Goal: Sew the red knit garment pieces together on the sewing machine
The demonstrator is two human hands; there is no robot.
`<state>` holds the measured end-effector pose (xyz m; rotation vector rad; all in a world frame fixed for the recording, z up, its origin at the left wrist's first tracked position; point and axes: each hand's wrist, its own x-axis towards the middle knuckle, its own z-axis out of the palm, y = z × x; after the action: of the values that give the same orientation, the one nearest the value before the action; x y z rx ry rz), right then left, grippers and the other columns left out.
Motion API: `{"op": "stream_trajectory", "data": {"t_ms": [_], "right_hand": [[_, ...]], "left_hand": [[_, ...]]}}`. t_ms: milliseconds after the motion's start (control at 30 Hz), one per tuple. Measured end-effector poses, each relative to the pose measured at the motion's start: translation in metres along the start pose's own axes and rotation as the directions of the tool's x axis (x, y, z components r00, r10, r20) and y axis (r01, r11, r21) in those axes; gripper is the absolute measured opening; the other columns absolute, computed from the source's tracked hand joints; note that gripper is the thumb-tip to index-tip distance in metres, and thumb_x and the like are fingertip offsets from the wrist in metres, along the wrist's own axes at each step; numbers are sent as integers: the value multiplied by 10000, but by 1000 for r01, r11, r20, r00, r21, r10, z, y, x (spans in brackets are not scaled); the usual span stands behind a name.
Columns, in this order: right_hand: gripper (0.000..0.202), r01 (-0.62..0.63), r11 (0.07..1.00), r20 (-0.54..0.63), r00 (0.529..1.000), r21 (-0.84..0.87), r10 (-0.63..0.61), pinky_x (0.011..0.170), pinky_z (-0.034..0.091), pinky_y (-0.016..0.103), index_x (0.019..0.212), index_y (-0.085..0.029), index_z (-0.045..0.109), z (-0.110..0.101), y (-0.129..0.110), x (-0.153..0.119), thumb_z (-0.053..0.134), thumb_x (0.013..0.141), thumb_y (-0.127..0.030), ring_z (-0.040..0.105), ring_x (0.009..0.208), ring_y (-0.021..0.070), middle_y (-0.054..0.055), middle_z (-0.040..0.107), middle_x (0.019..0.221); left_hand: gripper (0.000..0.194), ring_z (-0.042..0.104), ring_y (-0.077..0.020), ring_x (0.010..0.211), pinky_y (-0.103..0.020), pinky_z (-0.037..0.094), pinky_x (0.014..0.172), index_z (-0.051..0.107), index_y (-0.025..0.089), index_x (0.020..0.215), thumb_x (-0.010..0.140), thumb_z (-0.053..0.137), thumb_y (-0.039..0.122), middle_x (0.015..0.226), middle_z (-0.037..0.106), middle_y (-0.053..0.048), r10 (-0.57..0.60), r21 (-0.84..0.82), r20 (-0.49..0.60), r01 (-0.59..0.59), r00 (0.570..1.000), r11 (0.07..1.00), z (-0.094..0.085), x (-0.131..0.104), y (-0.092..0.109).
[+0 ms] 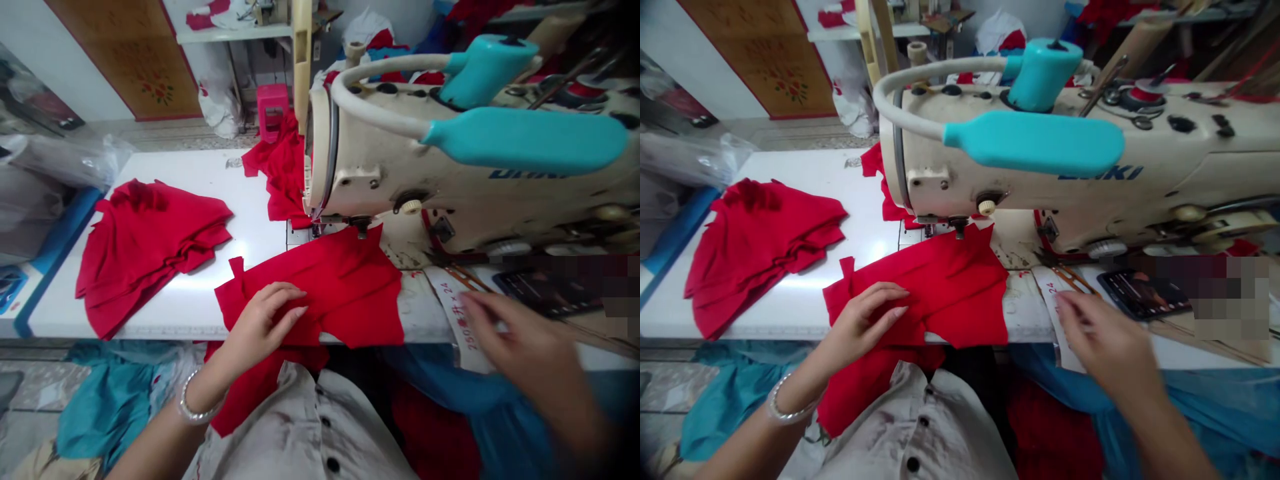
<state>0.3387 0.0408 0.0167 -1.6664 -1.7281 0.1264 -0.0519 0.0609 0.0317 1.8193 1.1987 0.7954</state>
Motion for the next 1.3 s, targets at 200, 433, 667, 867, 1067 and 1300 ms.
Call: {"op": "stream_trajectory", "data": {"t_ms": [200, 433, 667, 867, 1067, 1300], "right_hand": [[245, 409, 911, 239, 880, 56, -410, 953, 522, 467, 1108, -246, 686, 62, -64, 38, 494, 981, -330, 677, 981, 265, 91, 733, 1046], [336, 306, 945, 411, 852, 113, -325, 993, 494, 514, 1087, -232, 667, 81, -35, 58, 559, 923, -505, 615, 1148, 319, 136, 662, 1218], [206, 140, 985, 243, 956, 105, -162, 721, 519, 357, 855, -254, 618, 74, -37, 54, 547, 909, -439, 650, 754, 220, 58, 700, 841], [199, -41, 970, 81, 996, 240, 22, 704, 505, 350, 825, -268, 588, 91, -48, 68, 595, 841, -467, 660, 750, 227, 42, 687, 795], [179, -101, 923, 64, 994, 372, 83, 710, 514, 354, 820, -261, 545, 109, -55, 78, 621, 814, -423, 667, 736, 220, 23, 667, 761], [230, -131, 856, 138, 988, 501, 71, 870, 546, 387, 1039, -259, 619, 102, -50, 57, 647, 837, -365, 705, 982, 231, 57, 721, 1050]], "left_hand": [[278, 620, -241, 1162, -389, 488, 1032, 684, 211, 1203, 1011, 521, 328, 1223, 645, -117, 71, 75, 21, -72, 997, 995, -12, 17, 10], [395, 670, -254, 941, -352, 521, 821, 687, 207, 1159, 905, 669, 508, 1076, 688, -108, -40, 328, 121, -3, 992, 945, -30, -7, -22], [270, 576, -147, 648, -248, 436, 627, 693, 190, 844, 914, 650, 448, 744, 661, -24, -89, 224, -44, 96, 995, 970, -55, -18, -35], [352, 547, -146, 673, -233, 430, 602, 672, 171, 809, 802, 719, 520, 714, 628, -18, -209, 48, -237, 226, 949, 973, -78, 21, -32], [443, 561, -146, 665, -219, 436, 572, 670, 158, 846, 779, 725, 592, 715, 637, -15, -276, -80, -233, 265, 932, 961, -69, 36, -29], [428, 584, -164, 673, -243, 444, 599, 724, 171, 839, 799, 701, 597, 761, 698, -40, -229, 166, -78, 239, 970, 957, -79, 25, -19]]}}
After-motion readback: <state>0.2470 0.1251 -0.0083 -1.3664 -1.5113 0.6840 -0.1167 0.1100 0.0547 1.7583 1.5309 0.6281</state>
